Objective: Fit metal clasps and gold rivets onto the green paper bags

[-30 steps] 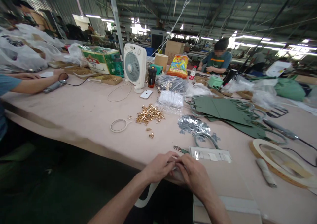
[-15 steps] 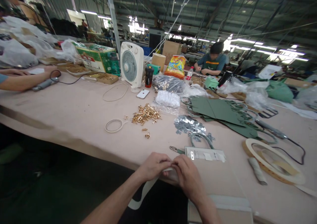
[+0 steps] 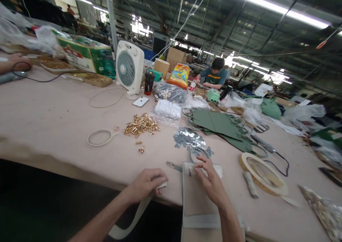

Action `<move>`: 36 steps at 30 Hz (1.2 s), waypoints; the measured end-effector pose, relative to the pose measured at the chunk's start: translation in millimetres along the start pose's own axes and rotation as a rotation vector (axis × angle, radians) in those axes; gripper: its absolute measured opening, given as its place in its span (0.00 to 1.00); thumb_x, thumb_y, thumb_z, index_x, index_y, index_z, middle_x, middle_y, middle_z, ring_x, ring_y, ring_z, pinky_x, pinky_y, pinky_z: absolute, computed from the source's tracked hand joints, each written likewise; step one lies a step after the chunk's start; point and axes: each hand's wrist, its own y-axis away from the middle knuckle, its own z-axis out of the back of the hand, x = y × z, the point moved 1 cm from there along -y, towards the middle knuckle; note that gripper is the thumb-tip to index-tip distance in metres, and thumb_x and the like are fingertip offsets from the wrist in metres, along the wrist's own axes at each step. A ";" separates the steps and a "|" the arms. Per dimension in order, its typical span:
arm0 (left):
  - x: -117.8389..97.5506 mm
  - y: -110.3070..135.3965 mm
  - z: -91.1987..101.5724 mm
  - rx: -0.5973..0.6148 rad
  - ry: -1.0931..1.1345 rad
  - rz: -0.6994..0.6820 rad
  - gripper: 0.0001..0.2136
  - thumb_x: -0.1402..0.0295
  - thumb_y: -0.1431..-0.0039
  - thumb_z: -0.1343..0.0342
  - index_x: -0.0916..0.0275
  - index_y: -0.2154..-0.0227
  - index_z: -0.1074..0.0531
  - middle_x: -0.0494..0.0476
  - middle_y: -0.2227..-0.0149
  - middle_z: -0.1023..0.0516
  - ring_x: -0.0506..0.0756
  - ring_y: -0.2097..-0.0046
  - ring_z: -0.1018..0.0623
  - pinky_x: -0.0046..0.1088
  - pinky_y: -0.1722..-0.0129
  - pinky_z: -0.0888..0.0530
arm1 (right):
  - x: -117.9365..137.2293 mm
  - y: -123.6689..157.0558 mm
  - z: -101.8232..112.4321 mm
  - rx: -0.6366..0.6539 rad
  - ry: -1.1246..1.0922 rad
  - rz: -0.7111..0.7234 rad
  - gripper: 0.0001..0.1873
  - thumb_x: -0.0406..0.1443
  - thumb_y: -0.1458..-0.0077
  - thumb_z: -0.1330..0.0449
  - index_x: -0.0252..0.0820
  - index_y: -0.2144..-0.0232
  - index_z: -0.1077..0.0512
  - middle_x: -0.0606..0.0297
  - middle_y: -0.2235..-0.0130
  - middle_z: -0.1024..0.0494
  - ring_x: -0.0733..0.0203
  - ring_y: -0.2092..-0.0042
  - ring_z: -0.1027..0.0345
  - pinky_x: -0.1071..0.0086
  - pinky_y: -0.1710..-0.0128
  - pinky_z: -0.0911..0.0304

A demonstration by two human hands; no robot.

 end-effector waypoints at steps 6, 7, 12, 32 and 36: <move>3.0 -0.6 0.9 0.006 0.011 -0.005 0.19 0.53 0.36 0.39 0.67 0.59 0.22 0.54 0.73 0.22 0.51 0.71 0.23 0.24 0.69 0.29 | -5.6 -7.3 -12.5 0.095 -0.015 -0.083 0.14 0.45 0.35 0.43 0.45 0.67 0.25 0.55 0.40 0.31 0.47 0.35 0.39 0.49 0.33 0.47; 3.3 -0.9 0.8 0.006 0.014 -0.003 0.19 0.53 0.36 0.39 0.67 0.59 0.22 0.54 0.73 0.22 0.51 0.71 0.23 0.24 0.70 0.29 | -6.6 -7.1 -13.9 0.088 -0.012 -0.080 0.13 0.44 0.35 0.43 0.45 0.67 0.24 0.55 0.40 0.31 0.47 0.35 0.39 0.49 0.33 0.48; 2.4 -1.9 0.4 -0.014 0.028 0.014 0.19 0.52 0.38 0.38 0.67 0.60 0.22 0.53 0.74 0.22 0.51 0.72 0.24 0.24 0.70 0.29 | -13.8 -6.7 -19.0 0.040 0.008 -0.043 0.12 0.42 0.35 0.42 0.44 0.67 0.24 0.55 0.41 0.29 0.47 0.37 0.38 0.47 0.33 0.46; -17.6 37.5 31.4 -0.527 0.661 -0.105 0.18 0.59 0.55 0.23 0.61 0.66 0.22 0.49 0.72 0.25 0.48 0.70 0.27 0.21 0.70 0.27 | -34.5 -4.5 -48.5 -0.245 0.343 0.105 0.12 0.39 0.32 0.43 0.45 0.52 0.22 0.53 0.46 0.25 0.47 0.44 0.32 0.47 0.40 0.37; -48.3 87.4 90.2 -0.844 0.773 -0.237 0.06 0.66 0.44 0.31 0.57 0.69 0.24 0.46 0.73 0.26 0.49 0.67 0.25 0.24 0.65 0.21 | -34.9 -4.5 -56.7 -0.311 0.353 0.110 0.13 0.39 0.31 0.45 0.46 0.55 0.20 0.55 0.51 0.21 0.48 0.48 0.30 0.49 0.44 0.34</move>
